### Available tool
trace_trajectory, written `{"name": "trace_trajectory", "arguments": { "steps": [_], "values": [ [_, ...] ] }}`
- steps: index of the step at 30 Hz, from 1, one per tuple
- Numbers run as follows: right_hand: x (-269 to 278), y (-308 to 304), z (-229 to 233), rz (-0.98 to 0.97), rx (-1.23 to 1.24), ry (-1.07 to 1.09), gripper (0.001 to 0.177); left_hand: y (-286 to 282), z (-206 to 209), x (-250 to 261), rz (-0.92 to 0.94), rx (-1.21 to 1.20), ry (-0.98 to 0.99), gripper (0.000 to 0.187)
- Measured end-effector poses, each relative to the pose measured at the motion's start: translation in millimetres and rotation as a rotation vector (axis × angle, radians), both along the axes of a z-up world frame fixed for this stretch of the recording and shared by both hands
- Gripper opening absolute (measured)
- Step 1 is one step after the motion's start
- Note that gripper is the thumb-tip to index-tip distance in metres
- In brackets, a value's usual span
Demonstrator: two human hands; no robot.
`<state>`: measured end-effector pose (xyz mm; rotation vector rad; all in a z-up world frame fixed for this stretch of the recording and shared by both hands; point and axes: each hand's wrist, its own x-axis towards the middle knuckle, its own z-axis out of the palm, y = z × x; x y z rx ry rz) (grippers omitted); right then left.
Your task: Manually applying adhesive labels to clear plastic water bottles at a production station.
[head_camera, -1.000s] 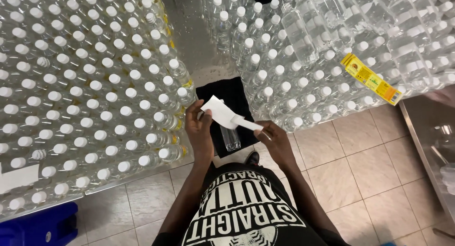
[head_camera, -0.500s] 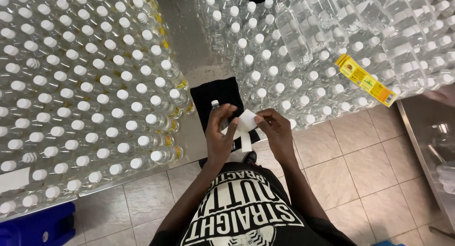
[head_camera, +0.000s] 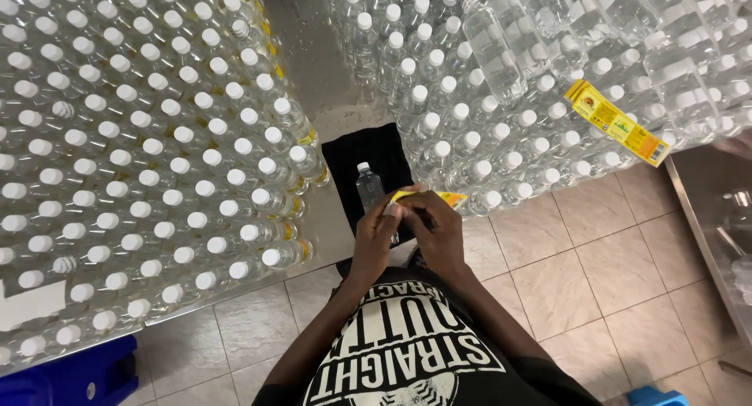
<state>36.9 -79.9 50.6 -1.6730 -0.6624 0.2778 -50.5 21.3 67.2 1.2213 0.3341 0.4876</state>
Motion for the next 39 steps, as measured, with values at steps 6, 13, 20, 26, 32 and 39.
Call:
{"name": "trace_trajectory", "arguments": {
  "steps": [6,13,20,26,32,39],
  "values": [
    [-13.2,9.3,3.9,0.078,0.048,0.098,0.012,13.4,6.1,-15.7,0.137,0.031,0.111,0.036],
    [-35.6,23.1,23.2,0.148,0.123,0.268,0.015,39.3,-95.5,-44.1,0.151,-0.070,0.122,0.041],
    [-23.6,19.0,-34.0,0.039,0.455,0.619,0.008,124.1,-78.7,-116.3,0.452,-0.554,-0.053,0.039],
    [2.2,20.4,-24.9,0.366,0.862,0.687,0.022,236.7,-28.2,-236.0,0.978,-0.214,-0.145,0.035],
    [-4.2,14.5,-25.8,0.178,0.715,0.674,0.016,372.3,-34.2,-391.2,1.428,0.287,0.391,0.026],
    [-16.0,1.2,-37.2,0.006,0.588,0.601,0.015,490.7,-151.7,-568.7,1.528,1.130,0.926,0.018]
  ]
}}
